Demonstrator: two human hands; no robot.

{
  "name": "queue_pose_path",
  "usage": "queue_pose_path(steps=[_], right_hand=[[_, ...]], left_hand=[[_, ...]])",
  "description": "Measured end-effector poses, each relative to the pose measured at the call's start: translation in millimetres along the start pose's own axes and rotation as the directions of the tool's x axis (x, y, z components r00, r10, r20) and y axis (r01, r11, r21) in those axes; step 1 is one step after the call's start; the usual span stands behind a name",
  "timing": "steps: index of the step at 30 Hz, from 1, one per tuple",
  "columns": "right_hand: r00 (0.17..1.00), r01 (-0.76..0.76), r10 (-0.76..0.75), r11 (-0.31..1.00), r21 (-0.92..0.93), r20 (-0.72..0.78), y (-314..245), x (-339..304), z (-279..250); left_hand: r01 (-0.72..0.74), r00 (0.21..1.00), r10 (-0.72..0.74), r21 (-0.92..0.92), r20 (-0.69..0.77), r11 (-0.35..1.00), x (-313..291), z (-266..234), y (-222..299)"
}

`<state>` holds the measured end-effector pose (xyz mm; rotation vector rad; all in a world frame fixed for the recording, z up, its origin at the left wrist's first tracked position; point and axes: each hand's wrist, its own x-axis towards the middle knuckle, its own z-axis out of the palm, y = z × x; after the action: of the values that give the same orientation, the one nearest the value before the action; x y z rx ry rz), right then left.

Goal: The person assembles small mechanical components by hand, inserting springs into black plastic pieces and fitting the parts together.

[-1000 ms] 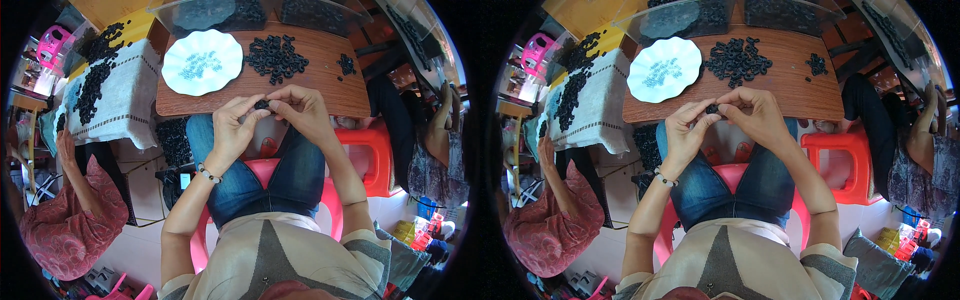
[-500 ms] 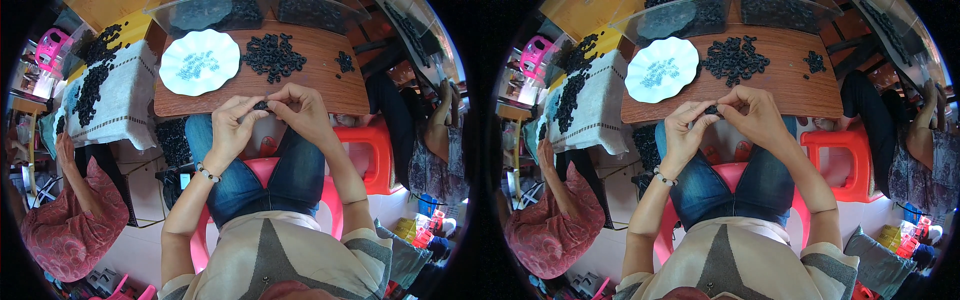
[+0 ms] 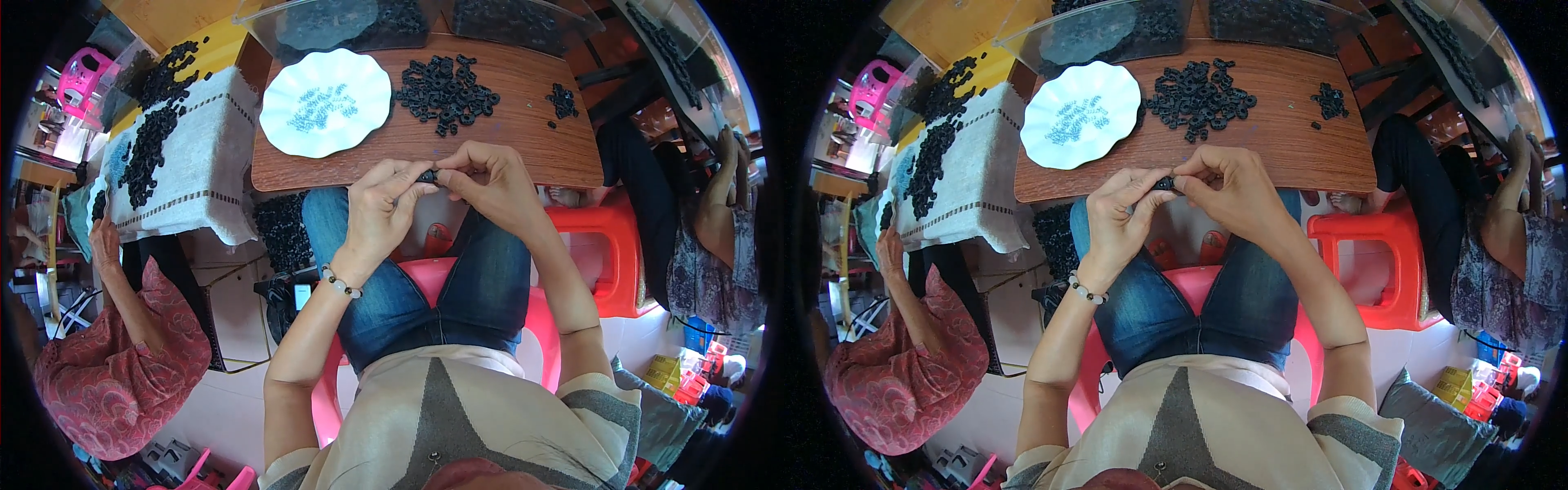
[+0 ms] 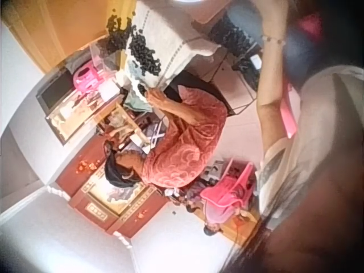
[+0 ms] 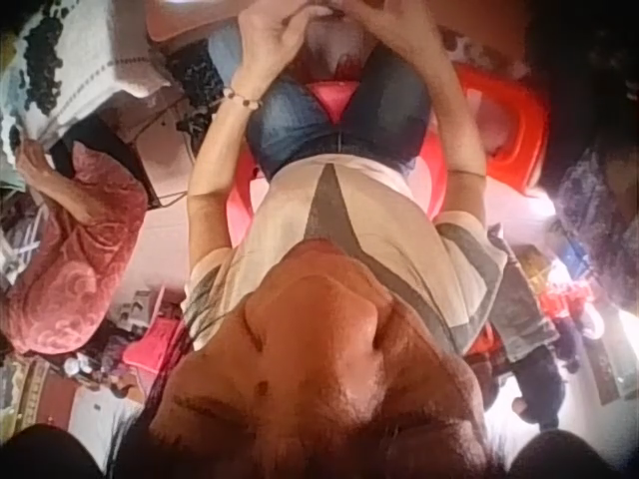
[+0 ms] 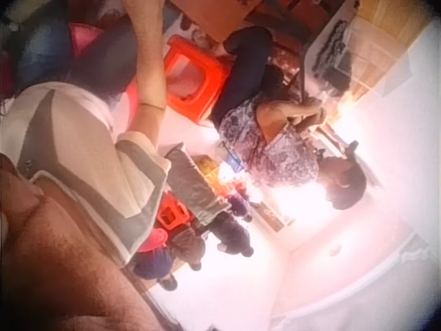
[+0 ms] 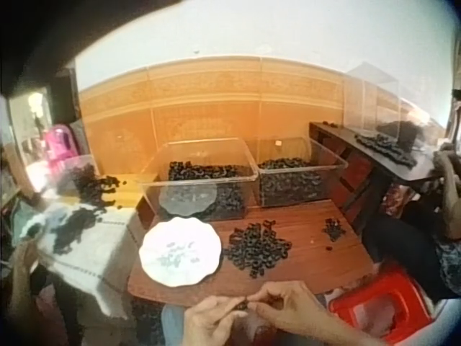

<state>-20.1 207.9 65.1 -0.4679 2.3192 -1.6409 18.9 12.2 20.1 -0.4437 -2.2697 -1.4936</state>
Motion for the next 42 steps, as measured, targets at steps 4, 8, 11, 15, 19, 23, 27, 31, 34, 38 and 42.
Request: queue_pose_path(steps=[4,8,11,15,19,23,27,31,34,38,42], right_hand=[[1.0,-0.029,0.029,1.0,0.004,0.01,5,2,0],[1.0,-0.018,0.018,1.0,-0.011,0.005,8,2,1],[0.999,0.044,-0.044,0.999,-0.029,-0.025,8,-1,6],[0.998,0.049,-0.049,0.999,-0.005,-0.038,7,-4,10],[0.997,0.045,-0.053,0.988,-0.146,-0.058,-5,-8,10],[0.968,0.18,-0.218,0.946,-0.269,-0.121,-10,-14,16],[0.956,0.194,-0.231,0.96,-0.203,-0.18,-8,-14,20],[0.989,0.096,-0.096,0.995,-0.005,-0.116,4,-7,12],[0.996,0.067,-0.061,0.994,0.091,-0.06,5,-4,9],[0.998,0.049,-0.045,0.991,0.123,-0.033,2,-3,7],[0.998,0.058,-0.056,0.988,0.146,-0.02,5,-1,6]], left_hand=[[0.003,1.0,-0.003,0.028,0.005,1.0,-1,2,-3],[-0.032,0.999,0.033,0.042,-0.017,0.999,-1,3,-1],[-0.042,0.999,0.042,0.03,0.022,0.999,-5,3,-6],[-0.129,0.992,0.127,0.101,0.027,0.986,-6,2,-6],[-0.206,0.978,0.198,0.178,0.058,0.962,-6,2,-4],[-0.193,0.981,0.187,0.191,0.047,0.962,-7,3,1],[-0.165,0.986,0.162,0.169,0.029,0.972,-7,3,3],[-0.147,0.989,0.15,0.108,-0.018,0.983,-3,3,4],[-0.152,0.987,0.156,0.115,-0.026,0.982,-2,1,5],[-0.135,0.991,0.136,0.078,-0.004,0.988,-2,-2,5],[-0.145,0.989,0.147,0.09,-0.01,0.985,0,-3,0]])
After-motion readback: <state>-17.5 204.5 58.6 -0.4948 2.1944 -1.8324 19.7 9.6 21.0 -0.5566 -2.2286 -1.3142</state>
